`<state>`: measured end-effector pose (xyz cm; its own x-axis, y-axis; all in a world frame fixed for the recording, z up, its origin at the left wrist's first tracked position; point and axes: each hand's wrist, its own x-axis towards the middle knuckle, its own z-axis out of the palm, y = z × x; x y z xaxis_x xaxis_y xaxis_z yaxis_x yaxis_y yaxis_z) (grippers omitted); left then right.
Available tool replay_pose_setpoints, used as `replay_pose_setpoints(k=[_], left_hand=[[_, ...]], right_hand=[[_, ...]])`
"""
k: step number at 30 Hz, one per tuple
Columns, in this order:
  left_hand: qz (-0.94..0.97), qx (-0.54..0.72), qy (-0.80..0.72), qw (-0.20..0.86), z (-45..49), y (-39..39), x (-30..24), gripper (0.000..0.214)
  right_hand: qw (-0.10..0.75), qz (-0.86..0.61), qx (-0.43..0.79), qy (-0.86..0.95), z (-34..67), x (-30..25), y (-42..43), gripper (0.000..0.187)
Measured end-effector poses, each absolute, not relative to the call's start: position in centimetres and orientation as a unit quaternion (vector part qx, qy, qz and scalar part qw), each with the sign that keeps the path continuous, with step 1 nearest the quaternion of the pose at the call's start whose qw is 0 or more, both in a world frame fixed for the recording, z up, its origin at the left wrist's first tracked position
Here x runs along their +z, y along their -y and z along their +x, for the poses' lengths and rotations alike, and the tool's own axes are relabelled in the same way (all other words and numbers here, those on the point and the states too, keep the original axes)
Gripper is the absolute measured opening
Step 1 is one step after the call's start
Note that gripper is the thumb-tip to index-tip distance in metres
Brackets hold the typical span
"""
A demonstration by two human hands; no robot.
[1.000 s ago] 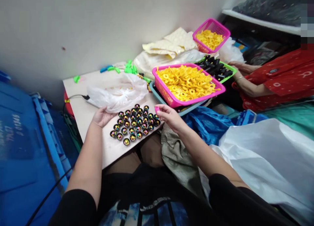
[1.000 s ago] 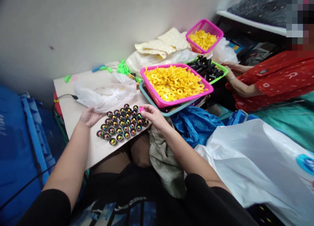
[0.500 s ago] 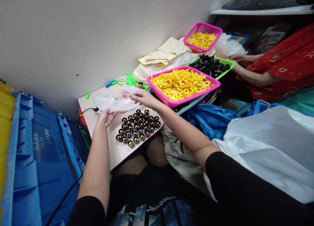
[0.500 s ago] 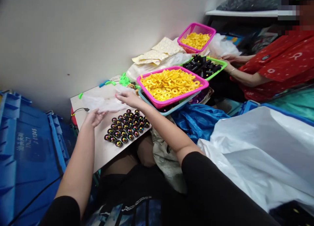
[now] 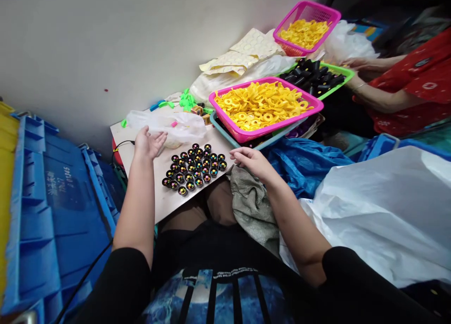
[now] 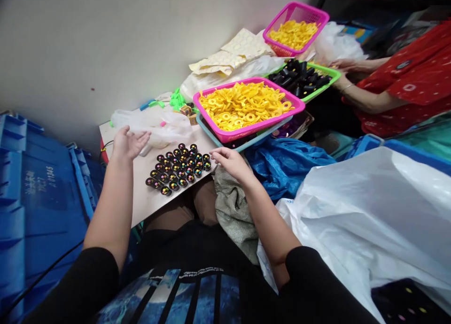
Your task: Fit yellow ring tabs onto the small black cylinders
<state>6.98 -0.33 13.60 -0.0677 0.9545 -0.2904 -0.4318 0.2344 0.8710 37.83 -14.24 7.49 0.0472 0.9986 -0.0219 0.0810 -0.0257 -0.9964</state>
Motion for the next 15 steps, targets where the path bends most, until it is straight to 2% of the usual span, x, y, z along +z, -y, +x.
replay_pose_setpoints(k=[4,6,7,11,15], left_hand=[[0.344,0.652,-0.541,0.405,6.6,9.8,8.8,0.02],[0.445,0.618,-0.618,0.198,6.0,14.7,5.4,0.015],[0.476,0.583,-0.645,0.131,5.7,16.9,3.9,0.015],[0.581,0.455,-0.67,0.08,5.5,21.9,0.3,0.022],[0.629,0.393,-0.669,0.053,6.5,21.5,-0.3,0.032]], right_hand=[[0.544,-0.592,0.341,0.487,36.5,3.3,16.1,0.035],[0.554,-0.608,0.272,0.5,35.6,1.8,17.5,0.03],[0.551,-0.609,0.249,0.514,35.3,1.4,18.3,0.027],[0.55,-0.569,0.191,0.58,35.6,3.2,20.3,0.017],[0.614,-0.578,0.053,0.536,39.7,8.8,17.1,0.02]])
